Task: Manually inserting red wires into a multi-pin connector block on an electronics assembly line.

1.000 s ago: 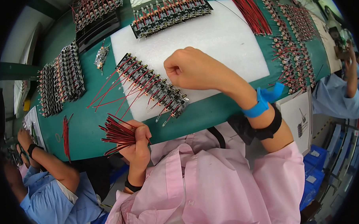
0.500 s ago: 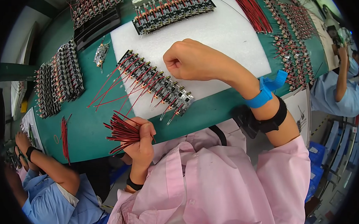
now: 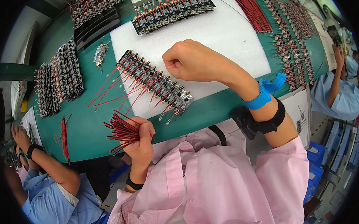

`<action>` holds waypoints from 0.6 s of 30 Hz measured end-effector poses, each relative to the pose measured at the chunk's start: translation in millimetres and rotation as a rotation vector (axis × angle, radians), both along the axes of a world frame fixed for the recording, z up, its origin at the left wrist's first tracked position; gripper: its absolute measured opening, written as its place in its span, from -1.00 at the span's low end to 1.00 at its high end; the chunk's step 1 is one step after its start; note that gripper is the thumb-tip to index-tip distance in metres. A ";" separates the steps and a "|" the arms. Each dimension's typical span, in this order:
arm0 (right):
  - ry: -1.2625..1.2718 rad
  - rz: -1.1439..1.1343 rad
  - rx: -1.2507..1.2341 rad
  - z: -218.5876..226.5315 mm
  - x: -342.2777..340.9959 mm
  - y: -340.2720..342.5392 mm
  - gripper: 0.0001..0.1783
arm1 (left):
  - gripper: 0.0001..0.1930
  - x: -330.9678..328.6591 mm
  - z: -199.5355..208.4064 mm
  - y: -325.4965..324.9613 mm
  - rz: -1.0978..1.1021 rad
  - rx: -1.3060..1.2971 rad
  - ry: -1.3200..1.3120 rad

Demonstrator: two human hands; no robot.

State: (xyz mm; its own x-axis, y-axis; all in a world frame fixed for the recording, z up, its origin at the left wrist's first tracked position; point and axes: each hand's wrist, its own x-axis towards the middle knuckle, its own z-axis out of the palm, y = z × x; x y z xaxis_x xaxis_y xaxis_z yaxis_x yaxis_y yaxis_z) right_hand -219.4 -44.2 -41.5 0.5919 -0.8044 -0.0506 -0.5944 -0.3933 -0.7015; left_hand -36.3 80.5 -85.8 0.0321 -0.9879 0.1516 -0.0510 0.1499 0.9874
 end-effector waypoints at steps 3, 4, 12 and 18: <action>-0.007 -0.004 0.002 -0.2 -0.2 0.9 -0.92 | -0.91 -0.2 0.4 0.2 0.002 0.002 -0.011; -0.004 -0.006 -0.010 -0.6 -0.2 1.3 -0.92 | -0.91 -0.3 0.6 0.1 -0.001 0.002 -0.010; -0.034 -0.087 -0.086 -4.2 3.9 12.1 -0.92 | -0.93 0.3 1.0 0.4 -0.003 0.013 -0.003; -0.104 -0.271 -0.022 -3.4 7.1 24.6 -0.94 | -0.93 0.5 0.9 0.4 -0.016 0.019 0.014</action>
State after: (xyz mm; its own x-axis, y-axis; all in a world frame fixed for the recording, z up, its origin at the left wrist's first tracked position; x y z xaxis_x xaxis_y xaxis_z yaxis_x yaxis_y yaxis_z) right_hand -212.3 -19.5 -44.9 0.3564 -0.9342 0.0179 -0.6054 -0.2455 -0.7571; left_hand -35.9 80.9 -84.9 0.0184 -0.9910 0.1326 -0.0347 0.1319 0.9907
